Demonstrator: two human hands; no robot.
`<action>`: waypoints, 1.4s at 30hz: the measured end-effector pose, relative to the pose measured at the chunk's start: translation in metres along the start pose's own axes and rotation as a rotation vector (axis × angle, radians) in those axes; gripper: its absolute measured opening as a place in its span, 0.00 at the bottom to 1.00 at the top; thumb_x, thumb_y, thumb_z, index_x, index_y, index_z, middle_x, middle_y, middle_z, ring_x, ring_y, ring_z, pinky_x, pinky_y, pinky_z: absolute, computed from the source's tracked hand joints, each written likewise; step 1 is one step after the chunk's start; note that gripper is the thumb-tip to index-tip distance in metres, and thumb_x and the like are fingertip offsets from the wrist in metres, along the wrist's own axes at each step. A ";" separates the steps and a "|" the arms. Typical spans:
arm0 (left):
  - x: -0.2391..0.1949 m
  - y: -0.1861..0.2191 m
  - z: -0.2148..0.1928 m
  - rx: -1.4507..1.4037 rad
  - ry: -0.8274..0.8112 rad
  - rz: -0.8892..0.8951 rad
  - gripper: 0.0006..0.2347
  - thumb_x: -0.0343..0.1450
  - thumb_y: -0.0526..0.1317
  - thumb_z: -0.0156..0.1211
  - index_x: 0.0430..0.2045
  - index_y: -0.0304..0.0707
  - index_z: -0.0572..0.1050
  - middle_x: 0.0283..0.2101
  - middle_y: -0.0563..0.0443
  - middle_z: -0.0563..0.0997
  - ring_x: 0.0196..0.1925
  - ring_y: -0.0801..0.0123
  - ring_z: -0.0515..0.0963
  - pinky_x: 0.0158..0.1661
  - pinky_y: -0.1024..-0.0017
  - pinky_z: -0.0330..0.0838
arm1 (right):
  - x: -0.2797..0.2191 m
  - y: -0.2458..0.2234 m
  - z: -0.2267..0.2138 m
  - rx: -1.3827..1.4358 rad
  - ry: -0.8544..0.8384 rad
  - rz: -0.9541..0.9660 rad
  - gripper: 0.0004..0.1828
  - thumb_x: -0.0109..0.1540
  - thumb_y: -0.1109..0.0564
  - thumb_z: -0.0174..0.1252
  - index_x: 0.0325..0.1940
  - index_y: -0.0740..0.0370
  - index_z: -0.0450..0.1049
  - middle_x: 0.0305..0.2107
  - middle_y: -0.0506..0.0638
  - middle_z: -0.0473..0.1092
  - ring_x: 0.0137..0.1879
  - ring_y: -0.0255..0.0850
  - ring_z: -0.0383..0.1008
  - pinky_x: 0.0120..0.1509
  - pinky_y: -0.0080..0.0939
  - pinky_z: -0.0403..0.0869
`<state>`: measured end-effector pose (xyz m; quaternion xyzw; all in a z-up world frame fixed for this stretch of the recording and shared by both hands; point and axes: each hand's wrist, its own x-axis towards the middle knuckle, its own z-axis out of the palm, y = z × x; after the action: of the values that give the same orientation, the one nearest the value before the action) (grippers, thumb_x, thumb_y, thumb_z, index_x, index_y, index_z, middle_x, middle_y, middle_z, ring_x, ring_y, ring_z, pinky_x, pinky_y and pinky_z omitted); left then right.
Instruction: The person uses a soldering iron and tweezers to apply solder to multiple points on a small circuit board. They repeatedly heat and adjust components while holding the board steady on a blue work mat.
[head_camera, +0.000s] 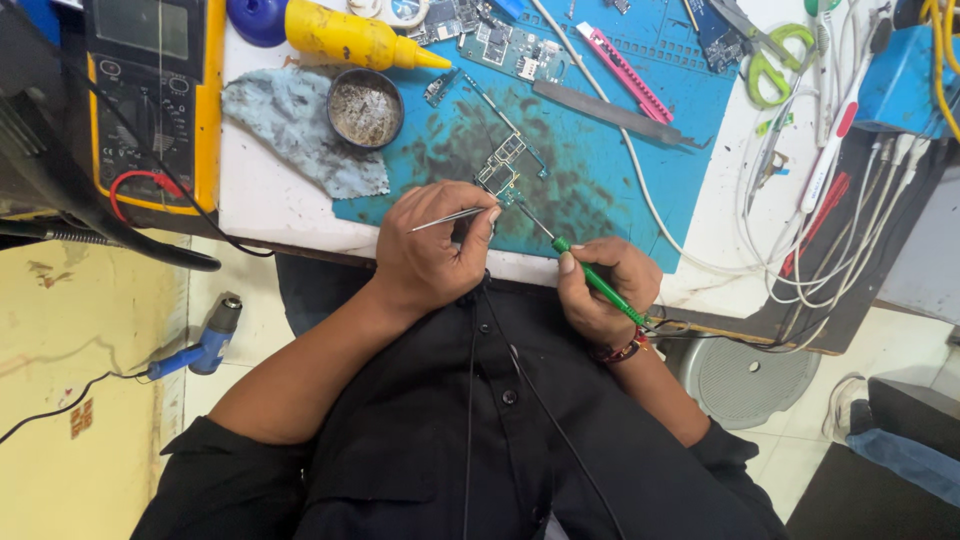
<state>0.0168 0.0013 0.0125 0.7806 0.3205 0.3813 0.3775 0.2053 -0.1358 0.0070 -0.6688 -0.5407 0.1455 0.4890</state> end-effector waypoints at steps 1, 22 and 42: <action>0.000 0.000 0.000 0.000 0.000 0.000 0.06 0.71 0.32 0.66 0.38 0.40 0.74 0.37 0.51 0.82 0.38 0.58 0.82 0.40 0.63 0.72 | 0.001 -0.001 -0.001 -0.012 -0.007 -0.002 0.07 0.60 0.68 0.65 0.39 0.66 0.73 0.29 0.52 0.75 0.30 0.36 0.75 0.36 0.33 0.71; 0.000 0.001 0.000 0.014 0.004 0.006 0.07 0.71 0.32 0.66 0.37 0.39 0.75 0.38 0.51 0.83 0.39 0.59 0.83 0.40 0.64 0.72 | 0.003 -0.003 0.000 -0.044 -0.018 -0.037 0.08 0.60 0.68 0.65 0.39 0.65 0.73 0.28 0.52 0.75 0.30 0.37 0.75 0.35 0.35 0.71; 0.000 0.002 0.000 0.011 -0.004 -0.022 0.06 0.71 0.32 0.67 0.37 0.40 0.75 0.36 0.51 0.83 0.36 0.59 0.82 0.39 0.64 0.71 | 0.003 -0.002 0.000 -0.034 -0.016 -0.033 0.07 0.60 0.67 0.66 0.38 0.65 0.73 0.28 0.52 0.75 0.29 0.36 0.74 0.35 0.34 0.70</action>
<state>0.0171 0.0009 0.0141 0.7797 0.3306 0.3739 0.3781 0.2054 -0.1333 0.0101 -0.6667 -0.5582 0.1336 0.4755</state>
